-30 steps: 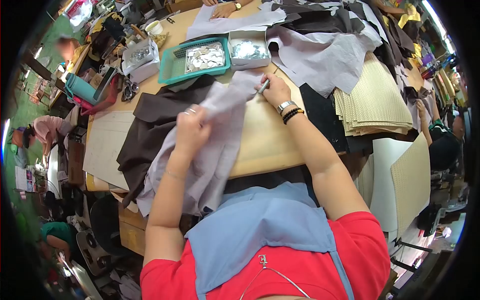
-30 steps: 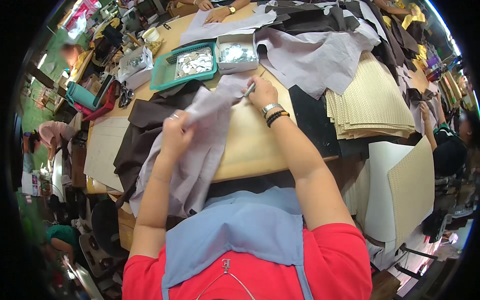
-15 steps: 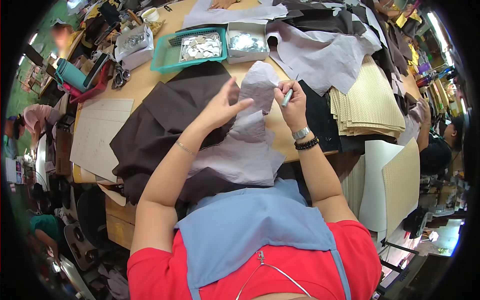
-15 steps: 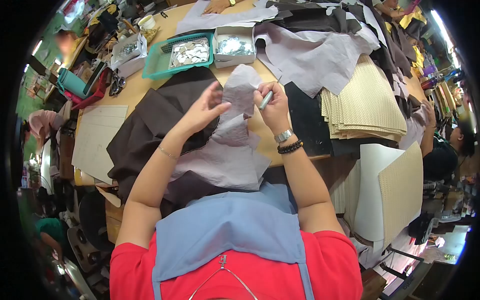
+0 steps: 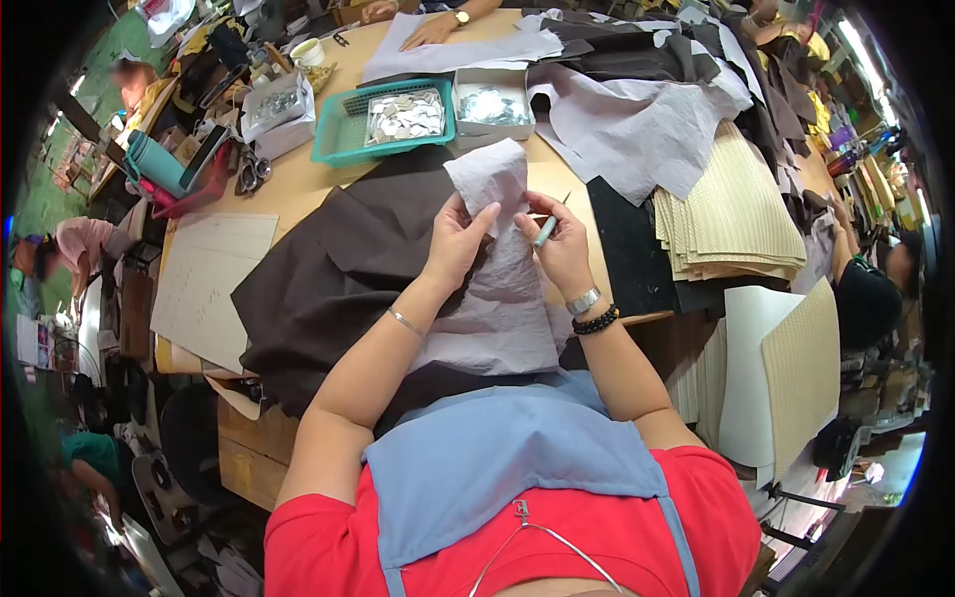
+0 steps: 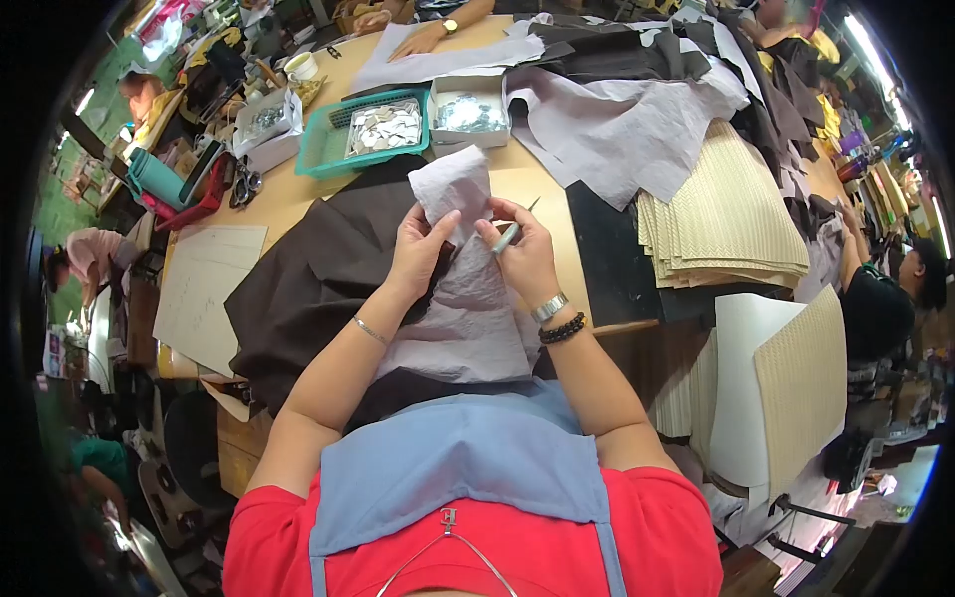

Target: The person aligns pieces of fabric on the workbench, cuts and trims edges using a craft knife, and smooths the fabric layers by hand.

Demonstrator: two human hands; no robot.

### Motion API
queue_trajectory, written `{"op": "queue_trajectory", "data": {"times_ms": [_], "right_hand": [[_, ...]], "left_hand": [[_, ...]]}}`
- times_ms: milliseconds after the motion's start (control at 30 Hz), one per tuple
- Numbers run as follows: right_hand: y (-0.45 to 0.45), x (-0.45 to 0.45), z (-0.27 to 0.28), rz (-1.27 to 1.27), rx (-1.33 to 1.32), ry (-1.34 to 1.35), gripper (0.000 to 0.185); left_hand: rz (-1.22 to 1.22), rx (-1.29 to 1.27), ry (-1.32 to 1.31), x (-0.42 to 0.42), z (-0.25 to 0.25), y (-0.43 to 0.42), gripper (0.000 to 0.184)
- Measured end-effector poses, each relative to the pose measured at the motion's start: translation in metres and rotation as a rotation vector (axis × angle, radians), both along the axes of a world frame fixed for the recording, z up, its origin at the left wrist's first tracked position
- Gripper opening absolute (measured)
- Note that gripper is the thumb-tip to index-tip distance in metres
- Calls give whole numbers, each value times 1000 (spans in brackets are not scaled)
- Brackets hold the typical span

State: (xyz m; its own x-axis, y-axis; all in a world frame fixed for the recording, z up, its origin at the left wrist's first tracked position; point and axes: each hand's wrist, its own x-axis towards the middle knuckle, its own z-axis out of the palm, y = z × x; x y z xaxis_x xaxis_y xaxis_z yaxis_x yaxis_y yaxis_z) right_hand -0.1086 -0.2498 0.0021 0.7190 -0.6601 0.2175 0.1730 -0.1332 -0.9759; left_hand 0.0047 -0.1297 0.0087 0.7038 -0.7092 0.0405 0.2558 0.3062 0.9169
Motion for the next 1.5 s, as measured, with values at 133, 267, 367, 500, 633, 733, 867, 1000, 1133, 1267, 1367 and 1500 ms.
{"op": "queue_trajectory", "data": {"times_ms": [133,267,367,500,633,733,867,1000,1133,1267,1367,1500], "right_hand": [[-4,2,4,-8,204,-34,34],[-11,1,3,5,184,-73,31],[-9,0,10,104,231,-99,30],[-5,0,11,141,373,-160,31],[-8,0,3,173,411,-168,32],[-8,-5,14,242,339,-92,33],[-13,-13,21,286,185,29,30],[-16,-16,23,245,64,32,27],[-9,-17,27,168,37,62,26],[-6,-16,25,71,-16,86,21],[-3,-16,26,39,-35,87,20],[-7,-15,17,-30,-102,40,22]], "left_hand": [[-81,-37,-52,-10,-3,-2,32],[-181,-26,-63,-18,0,2,38],[-385,-124,231,-10,-1,7,46],[-343,-73,396,-5,0,7,47],[-372,302,33,-6,-9,4,41],[-401,224,89,-11,-3,4,36],[-339,216,58,-11,-7,4,30],[-326,129,146,-6,-22,4,15],[-249,91,143,-6,-27,6,11],[-146,132,145,-13,-14,13,16],[-114,140,146,-16,-13,15,21],[11,47,306,-8,-42,6,22]]}}
